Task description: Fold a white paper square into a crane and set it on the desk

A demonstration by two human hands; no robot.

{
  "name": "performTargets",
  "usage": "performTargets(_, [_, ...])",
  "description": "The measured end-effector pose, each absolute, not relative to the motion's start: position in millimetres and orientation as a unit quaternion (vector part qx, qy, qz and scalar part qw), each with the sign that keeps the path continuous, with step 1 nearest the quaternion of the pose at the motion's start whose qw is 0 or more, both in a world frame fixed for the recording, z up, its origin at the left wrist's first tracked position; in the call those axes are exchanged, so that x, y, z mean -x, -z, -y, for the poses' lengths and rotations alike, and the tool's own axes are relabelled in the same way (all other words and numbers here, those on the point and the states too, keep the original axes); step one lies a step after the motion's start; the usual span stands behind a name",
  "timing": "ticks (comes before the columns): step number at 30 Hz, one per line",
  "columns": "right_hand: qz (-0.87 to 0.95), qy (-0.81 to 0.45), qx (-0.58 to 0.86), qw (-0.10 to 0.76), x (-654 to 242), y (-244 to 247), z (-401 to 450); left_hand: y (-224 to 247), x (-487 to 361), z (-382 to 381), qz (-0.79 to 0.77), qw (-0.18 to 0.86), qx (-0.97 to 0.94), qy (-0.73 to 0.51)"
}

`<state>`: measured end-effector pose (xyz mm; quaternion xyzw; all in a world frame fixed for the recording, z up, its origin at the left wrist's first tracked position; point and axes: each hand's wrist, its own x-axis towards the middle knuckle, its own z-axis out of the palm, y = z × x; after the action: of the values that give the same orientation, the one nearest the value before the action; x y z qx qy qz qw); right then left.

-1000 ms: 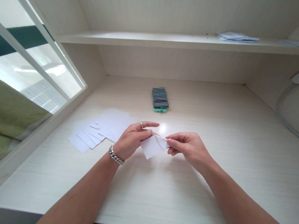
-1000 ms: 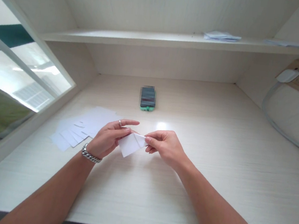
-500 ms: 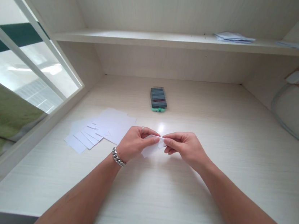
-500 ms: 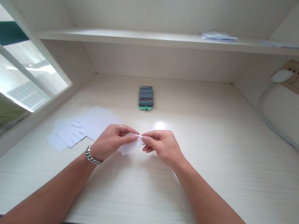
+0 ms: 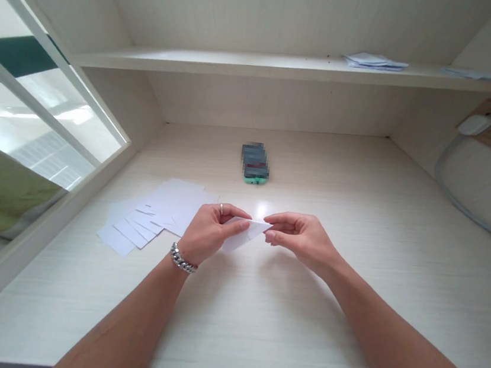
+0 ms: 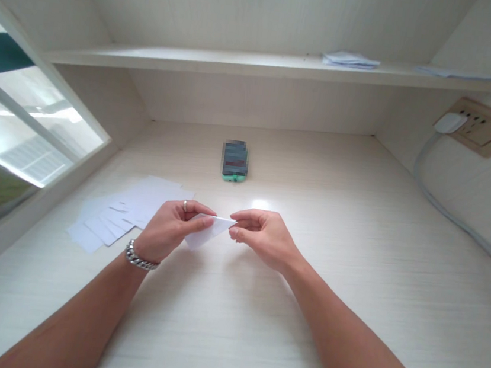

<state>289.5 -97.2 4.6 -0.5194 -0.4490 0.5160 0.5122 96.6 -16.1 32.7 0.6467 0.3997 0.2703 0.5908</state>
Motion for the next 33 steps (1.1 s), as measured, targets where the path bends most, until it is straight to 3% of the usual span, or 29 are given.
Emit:
performTargets(9, [0.472, -0.508, 0.537, 0.481, -287, -7, 96, -33, -98, 17, -0.398, 0.585, -0.656, -0.263])
performTargets(20, [0.451, -0.582, 0.51, 0.445, -298, -14, 98, -31, -98, 17, -0.394, 0.572, -0.668, -0.267])
performTargets(26, [0.462, -0.524, 0.53, 0.48, -295, -14, 97, -34, -100, 20, -0.407, 0.554, -0.677, -0.262])
performTargets(33, [0.51, -0.484, 0.557, 0.441, -281, -8, 97, -32, -107, 28, -0.392, 0.54, -0.708, -0.229])
